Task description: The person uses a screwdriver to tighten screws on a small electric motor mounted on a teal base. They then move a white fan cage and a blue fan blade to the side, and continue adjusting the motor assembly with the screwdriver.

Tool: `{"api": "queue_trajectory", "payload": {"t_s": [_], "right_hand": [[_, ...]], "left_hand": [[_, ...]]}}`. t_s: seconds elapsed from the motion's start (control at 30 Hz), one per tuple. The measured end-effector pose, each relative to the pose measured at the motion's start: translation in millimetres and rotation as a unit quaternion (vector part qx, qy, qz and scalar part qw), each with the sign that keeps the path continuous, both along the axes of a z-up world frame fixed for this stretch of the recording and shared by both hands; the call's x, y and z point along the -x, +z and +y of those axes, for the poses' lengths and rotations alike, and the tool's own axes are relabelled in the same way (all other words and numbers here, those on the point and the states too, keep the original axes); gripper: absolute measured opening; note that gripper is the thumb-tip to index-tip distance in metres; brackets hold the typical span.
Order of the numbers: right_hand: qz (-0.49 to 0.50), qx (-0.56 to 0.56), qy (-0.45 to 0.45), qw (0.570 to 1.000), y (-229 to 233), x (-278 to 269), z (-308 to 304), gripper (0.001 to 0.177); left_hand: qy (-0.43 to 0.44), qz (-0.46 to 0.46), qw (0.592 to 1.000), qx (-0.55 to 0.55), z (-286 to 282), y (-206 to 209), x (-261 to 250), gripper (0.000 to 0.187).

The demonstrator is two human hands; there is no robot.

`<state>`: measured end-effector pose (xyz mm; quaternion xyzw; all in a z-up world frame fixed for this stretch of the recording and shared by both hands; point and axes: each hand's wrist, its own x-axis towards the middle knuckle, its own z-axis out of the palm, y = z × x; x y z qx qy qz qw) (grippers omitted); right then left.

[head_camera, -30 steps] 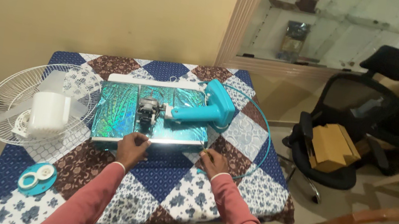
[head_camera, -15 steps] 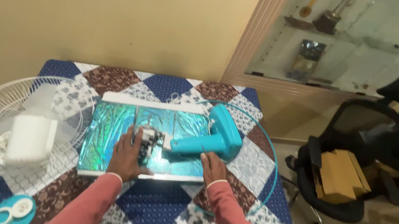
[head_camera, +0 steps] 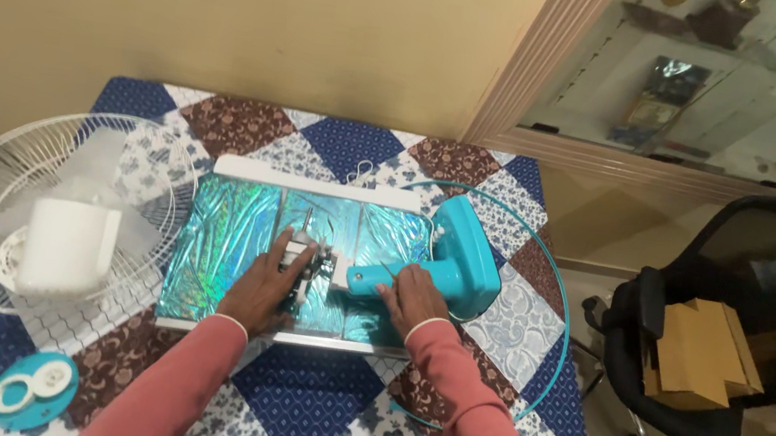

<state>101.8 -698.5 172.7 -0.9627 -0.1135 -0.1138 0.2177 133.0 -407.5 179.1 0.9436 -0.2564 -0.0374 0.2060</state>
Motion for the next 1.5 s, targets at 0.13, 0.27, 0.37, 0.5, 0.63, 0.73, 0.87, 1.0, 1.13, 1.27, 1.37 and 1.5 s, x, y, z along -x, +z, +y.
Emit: {"api": "queue_trajectory", "payload": {"t_s": [0.13,0.27,0.37,0.5,0.63,0.73,0.87,1.0,1.13,1.27,1.37,1.5], "right_hand": [[-0.030,0.035,0.055,0.997,3,-6,-8,0.048],[-0.039,0.070,0.102,0.992,2,-13,-14,0.070],[-0.038,0.069,0.111,0.991,-5,-16,-16,0.068],[-0.023,0.096,0.083,0.992,-28,-21,-18,0.062],[-0.045,0.136,0.072,0.987,-45,-33,-26,0.048],[0.006,0.093,0.033,0.995,-37,-32,-31,0.041],[0.115,0.040,0.017,0.992,6,-29,-40,0.063],[0.157,0.029,0.002,0.987,40,-37,-41,0.049],[0.179,-0.006,0.060,0.982,45,-58,-47,0.043],[0.267,-0.034,0.082,0.959,37,-70,-49,0.046],[0.268,-0.040,0.063,0.961,33,-78,-50,0.052],[0.294,-0.066,0.024,0.953,25,-88,-54,0.054]], "left_hand": [[0.047,0.018,0.999,-0.018,-10,7,3,0.127],[0.047,0.003,0.999,-0.010,-14,18,0,0.109],[0.040,0.019,0.999,-0.003,-12,35,0,0.095],[0.020,0.086,0.995,-0.037,-15,61,0,0.099],[-0.011,0.078,0.995,-0.066,-26,85,2,0.103],[-0.034,0.046,0.995,-0.078,-29,99,2,0.096],[-0.047,0.046,0.989,-0.131,-38,109,-13,0.091],[-0.014,0.153,0.979,-0.133,-35,103,-39,0.090],[0.038,0.283,0.957,0.047,-18,79,-59,0.101],[0.109,0.336,0.930,0.105,-5,52,-63,0.102],[0.136,0.344,0.919,0.138,-3,42,-66,0.101],[0.168,0.353,0.910,0.139,-16,39,-67,0.107]]}}
